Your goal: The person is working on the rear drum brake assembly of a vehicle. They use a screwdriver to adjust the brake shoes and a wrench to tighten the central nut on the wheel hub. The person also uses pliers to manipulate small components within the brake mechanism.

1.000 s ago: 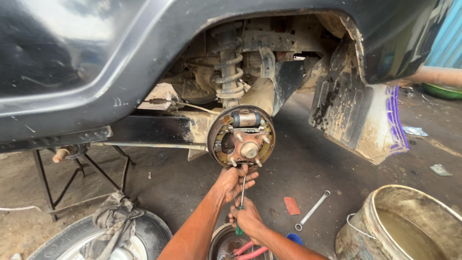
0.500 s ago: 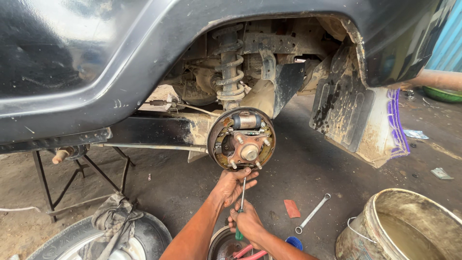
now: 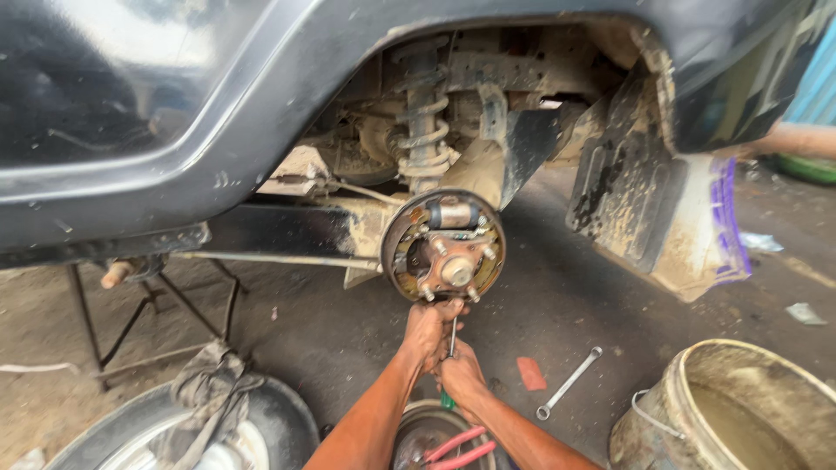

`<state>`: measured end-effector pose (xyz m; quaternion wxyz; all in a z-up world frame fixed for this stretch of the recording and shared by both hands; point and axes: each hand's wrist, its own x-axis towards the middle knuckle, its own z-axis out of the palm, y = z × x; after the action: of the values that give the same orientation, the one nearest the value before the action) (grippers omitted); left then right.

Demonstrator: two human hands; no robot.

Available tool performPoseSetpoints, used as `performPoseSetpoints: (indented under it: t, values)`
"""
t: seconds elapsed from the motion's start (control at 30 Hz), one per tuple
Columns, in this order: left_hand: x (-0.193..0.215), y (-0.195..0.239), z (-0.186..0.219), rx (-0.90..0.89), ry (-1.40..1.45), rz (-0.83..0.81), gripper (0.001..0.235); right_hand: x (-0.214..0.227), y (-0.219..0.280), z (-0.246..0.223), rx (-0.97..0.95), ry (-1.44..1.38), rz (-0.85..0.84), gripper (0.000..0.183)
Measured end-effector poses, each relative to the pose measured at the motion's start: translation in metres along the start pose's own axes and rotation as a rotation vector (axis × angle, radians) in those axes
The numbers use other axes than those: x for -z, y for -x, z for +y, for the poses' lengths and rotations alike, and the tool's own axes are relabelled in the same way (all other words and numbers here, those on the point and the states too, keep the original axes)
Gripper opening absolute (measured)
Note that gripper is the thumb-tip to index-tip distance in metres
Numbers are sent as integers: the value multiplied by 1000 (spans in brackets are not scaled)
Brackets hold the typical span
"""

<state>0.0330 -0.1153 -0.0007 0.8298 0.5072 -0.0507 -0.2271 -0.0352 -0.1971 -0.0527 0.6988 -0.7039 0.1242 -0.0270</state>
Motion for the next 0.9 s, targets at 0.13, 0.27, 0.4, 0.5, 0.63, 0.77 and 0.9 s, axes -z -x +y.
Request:
performPoseSetpoints:
  t: [0.13, 0.27, 0.4, 0.5, 0.63, 0.77, 0.9]
  values:
    - [6, 6, 8, 24, -280, 74, 42, 9, -7, 7, 21, -1, -45, 19]
    - [5, -2, 3, -106, -291, 51, 41, -7, 4, 26, -102, -16, -8, 18]
    - [3, -1, 4, -117, -234, 44, 43, -11, 19, 26, -90, -16, -66, 16]
    - [-1, 4, 10, -48, -59, -36, 38, -15, 21, 10, -157, -55, -52, 12]
    - [-4, 17, 17, -33, -67, -3, 29, -21, 18, 9, -154, -111, -78, 11]
    - [-6, 23, 28, -26, -162, 38, 26, -41, 12, 10, -137, -318, -67, 8]
    - [-4, 20, 21, -48, -50, -15, 21, -56, 24, -4, -153, 44, 140, 8]
